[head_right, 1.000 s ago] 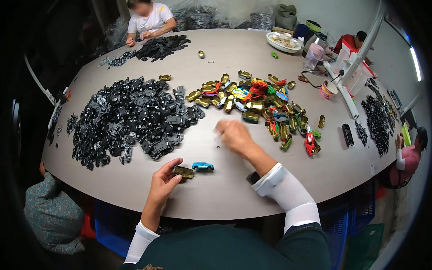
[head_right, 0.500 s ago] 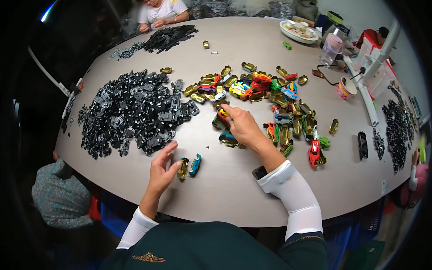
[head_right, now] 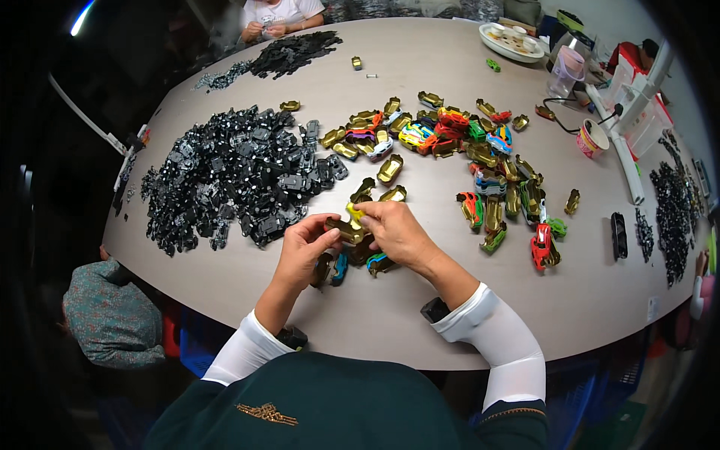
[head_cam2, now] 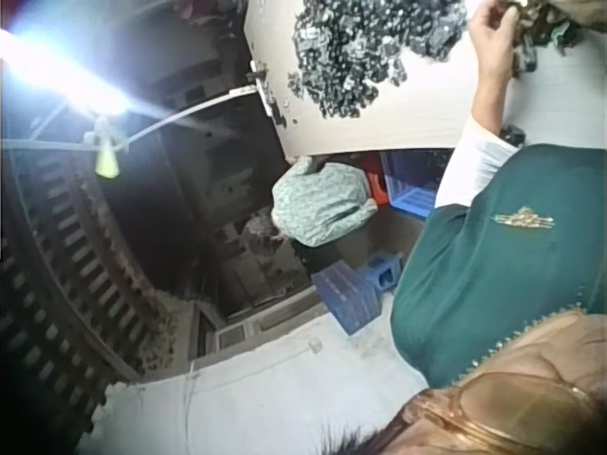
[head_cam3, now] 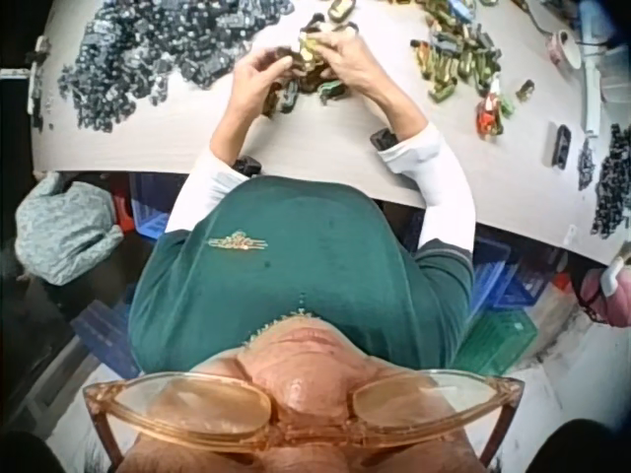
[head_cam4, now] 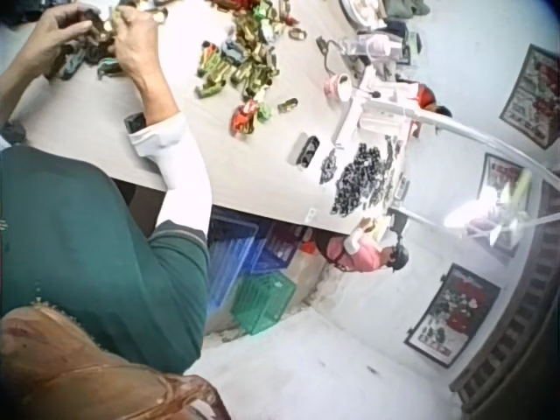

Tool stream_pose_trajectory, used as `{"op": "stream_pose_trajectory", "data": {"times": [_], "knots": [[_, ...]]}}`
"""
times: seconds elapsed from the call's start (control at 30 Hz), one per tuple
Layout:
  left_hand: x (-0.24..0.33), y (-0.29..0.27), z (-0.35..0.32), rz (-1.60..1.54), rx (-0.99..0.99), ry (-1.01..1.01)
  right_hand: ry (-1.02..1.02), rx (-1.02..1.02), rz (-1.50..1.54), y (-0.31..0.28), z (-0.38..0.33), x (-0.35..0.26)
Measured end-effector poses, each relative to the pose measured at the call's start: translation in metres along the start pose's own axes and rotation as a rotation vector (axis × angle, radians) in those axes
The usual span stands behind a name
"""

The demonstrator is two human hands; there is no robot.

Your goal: The person assembles small toy cars by hand at a table. They pick up a black chassis and a colored body, fit the body onto the chassis, and place the completed car on the table. This process is repeated with different colored bodies throughout the clip.

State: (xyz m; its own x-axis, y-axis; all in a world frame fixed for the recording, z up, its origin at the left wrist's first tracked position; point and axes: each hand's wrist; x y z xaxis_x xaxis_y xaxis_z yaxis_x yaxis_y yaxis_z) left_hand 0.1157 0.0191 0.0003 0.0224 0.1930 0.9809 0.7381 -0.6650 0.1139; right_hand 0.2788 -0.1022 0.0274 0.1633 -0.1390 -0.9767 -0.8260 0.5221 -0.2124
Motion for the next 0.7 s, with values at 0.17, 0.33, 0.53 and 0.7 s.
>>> {"op": "stream_pose_trajectory", "data": {"times": [0.17, 0.33, 0.53, 0.7], "knots": [[0.0, -0.019, -0.004, 0.111, 0.05, 0.249, -0.501, 0.257, -0.514, 0.0, 0.003, 0.014], [0.013, -0.061, -0.015, 0.436, 0.309, 0.483, -0.544, 0.472, -0.8, -0.001, -0.004, -0.008], [0.018, -0.109, -0.025, 1.016, 0.414, 0.724, -0.163, 0.243, -0.241, 0.034, -0.013, -0.004], [0.011, -0.107, -0.021, 1.09, 0.405, 0.501, -0.264, 0.152, -0.371, 0.057, -0.012, -0.001]]}}
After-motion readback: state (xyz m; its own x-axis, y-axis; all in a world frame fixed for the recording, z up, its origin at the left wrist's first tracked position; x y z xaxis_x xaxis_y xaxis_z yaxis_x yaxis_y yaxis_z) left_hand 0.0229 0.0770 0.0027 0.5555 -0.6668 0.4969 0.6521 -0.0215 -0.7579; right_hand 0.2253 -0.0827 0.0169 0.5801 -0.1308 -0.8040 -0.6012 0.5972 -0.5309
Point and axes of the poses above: each hand's wrist, its own z-axis towards the middle knuckle, its own y-axis out of the palm, x = y × z, and after that the axes turned 10 degrees about x, right-handed
